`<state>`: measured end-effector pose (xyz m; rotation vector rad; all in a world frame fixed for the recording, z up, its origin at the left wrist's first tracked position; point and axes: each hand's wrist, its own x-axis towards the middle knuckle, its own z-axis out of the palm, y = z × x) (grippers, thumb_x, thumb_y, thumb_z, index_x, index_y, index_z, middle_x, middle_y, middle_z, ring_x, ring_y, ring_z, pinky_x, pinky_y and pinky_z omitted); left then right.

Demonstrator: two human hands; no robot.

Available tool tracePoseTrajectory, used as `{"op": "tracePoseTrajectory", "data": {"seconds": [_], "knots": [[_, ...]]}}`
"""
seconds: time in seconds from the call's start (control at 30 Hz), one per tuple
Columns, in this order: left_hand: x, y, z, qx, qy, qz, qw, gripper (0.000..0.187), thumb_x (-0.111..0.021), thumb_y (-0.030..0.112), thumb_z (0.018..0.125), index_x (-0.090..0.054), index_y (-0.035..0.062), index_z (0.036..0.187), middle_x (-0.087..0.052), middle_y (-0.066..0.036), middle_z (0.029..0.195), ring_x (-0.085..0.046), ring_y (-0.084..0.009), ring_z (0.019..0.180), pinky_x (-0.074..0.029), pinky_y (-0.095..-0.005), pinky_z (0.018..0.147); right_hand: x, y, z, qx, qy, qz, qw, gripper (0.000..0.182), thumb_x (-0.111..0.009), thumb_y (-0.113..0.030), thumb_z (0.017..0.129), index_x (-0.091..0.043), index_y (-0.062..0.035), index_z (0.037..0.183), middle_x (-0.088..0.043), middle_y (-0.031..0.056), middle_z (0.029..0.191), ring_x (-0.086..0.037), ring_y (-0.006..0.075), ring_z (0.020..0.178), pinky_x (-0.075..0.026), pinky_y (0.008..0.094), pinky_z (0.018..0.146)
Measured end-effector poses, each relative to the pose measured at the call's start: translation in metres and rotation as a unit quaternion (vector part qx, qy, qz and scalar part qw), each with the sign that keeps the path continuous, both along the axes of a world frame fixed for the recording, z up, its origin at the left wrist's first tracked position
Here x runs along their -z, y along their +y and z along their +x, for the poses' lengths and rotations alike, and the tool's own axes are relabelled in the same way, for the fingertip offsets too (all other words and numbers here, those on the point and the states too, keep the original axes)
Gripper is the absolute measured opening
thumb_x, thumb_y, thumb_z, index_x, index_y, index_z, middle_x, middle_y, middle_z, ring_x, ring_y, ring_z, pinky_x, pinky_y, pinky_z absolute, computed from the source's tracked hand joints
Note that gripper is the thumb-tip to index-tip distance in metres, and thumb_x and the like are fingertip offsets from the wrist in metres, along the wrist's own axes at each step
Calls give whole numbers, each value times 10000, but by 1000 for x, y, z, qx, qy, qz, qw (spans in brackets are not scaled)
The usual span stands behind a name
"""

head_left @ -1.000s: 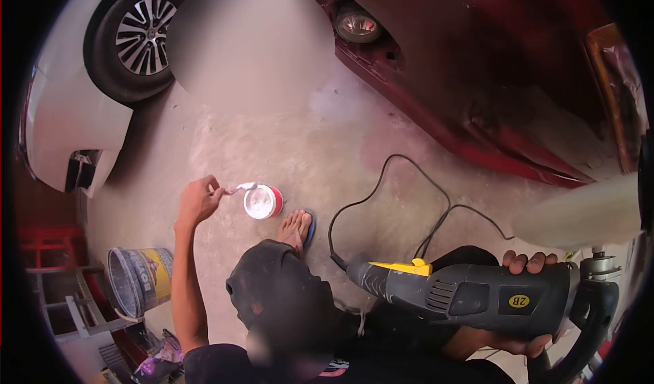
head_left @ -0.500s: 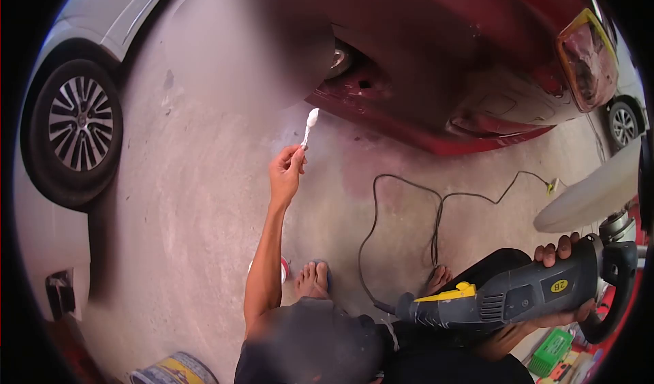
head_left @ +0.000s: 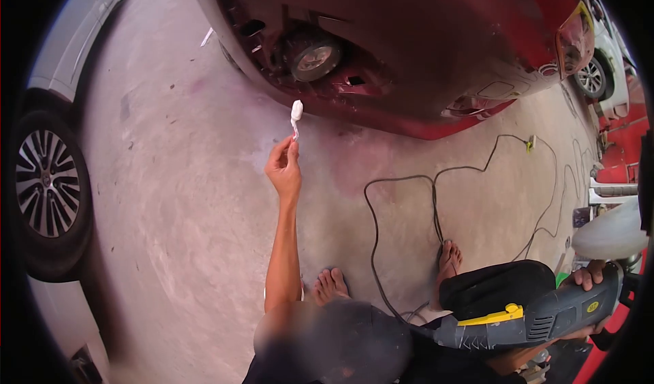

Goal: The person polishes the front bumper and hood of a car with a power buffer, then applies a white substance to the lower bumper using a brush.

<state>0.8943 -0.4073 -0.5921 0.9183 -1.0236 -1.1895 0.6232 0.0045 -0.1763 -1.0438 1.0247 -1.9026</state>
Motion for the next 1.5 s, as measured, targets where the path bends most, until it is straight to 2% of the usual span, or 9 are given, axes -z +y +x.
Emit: {"op": "tracePoseTrajectory", "data": {"seconds": [0.2, 0.37, 0.47, 0.6, 0.63, 0.9, 1.13, 1.3, 1.5], "knots": [[15, 13, -18, 77, -90, -73, 990, 165, -689, 47, 969, -712, -9, 1123, -667, -10, 1005, -581, -67, 855, -473, -216, 754, -10, 9, 45, 109, 41, -29, 993, 882, -850, -321, 751, -382, -103, 1466, -469, 133, 1254, -473, 268, 1130, -349, 434, 1050], [24, 0, -19, -9, 44, -10, 999, 123, -679, 21, 969, -663, -24, 1083, -675, -40, 1038, -614, -90, 930, -491, -223, 829, -6, 15, 79, 210, 49, -78, 973, 866, -807, -386, 803, -358, -118, 1494, -468, 138, 1267, -481, 260, 1131, -362, 433, 1034], [26, -9, -28, -6, 43, -49, 998, 80, -669, 4, 970, -632, -24, 1036, -651, -53, 1043, -611, -108, 952, -488, -228, 856, -15, 51, 57, 165, 92, 50, 981, 945, -882, -426, 679, -432, -66, 1429, -468, 108, 1304, -443, 271, 1184, -313, 462, 1084], [36, 16, -50, 40, -7, -99, 994, 67, -665, -13, 966, -612, -26, 1004, -619, -55, 1013, -594, -114, 947, -476, -231, 856, -17, 75, 30, 114, 90, 188, 971, 938, -822, -531, 729, -427, -41, 1425, -454, 140, 1373, -426, 319, 1239, -334, 515, 1081], [34, 21, -56, 58, -28, -110, 992, 69, -666, -17, 963, -607, -25, 999, -611, -56, 1006, -589, -115, 945, -473, -233, 855, 8, 74, 29, 149, 42, 72, 985, 917, -853, -482, 716, -438, -84, 1431, -457, 136, 1355, -429, 307, 1215, -333, 512, 1076], [19, 31, -74, 4, -14, -91, 996, 60, -660, -9, 963, -603, -22, 971, -602, -54, 988, -558, -110, 905, -461, -231, 822, 26, 59, 14, 110, -28, 17, 993, 912, -876, -438, 701, -443, -117, 1436, -480, 112, 1291, -423, 275, 1151, -337, 456, 1040], [13, 71, -126, 3, -114, -130, 985, 83, -697, -12, 921, -617, -17, 943, -595, -77, 910, -551, -125, 815, -444, -236, 736, 36, 60, 10, 114, 1, 52, 992, 838, -812, -495, 798, -441, -121, 1450, -464, 158, 1341, -441, 304, 1147, -350, 471, 1013], [5, 91, -140, 16, -194, -102, 976, 90, -706, 29, 922, -624, -4, 936, -602, -67, 865, -527, -138, 747, -419, -250, 670, 48, 73, -27, -20, 17, 41, 999, 885, -809, -508, 800, -404, -112, 1481, -457, 168, 1381, -435, 310, 1182, -325, 513, 1022], [-16, 126, -168, 37, -241, -92, 965, 87, -706, 60, 931, -650, -4, 947, -637, -59, 836, -546, -107, 716, -463, -273, 630, 62, 76, -21, 36, -13, 38, 999, 894, -797, -515, 804, -392, -88, 1476, -466, 176, 1354, -451, 312, 1158, -338, 505, 1008]]}}
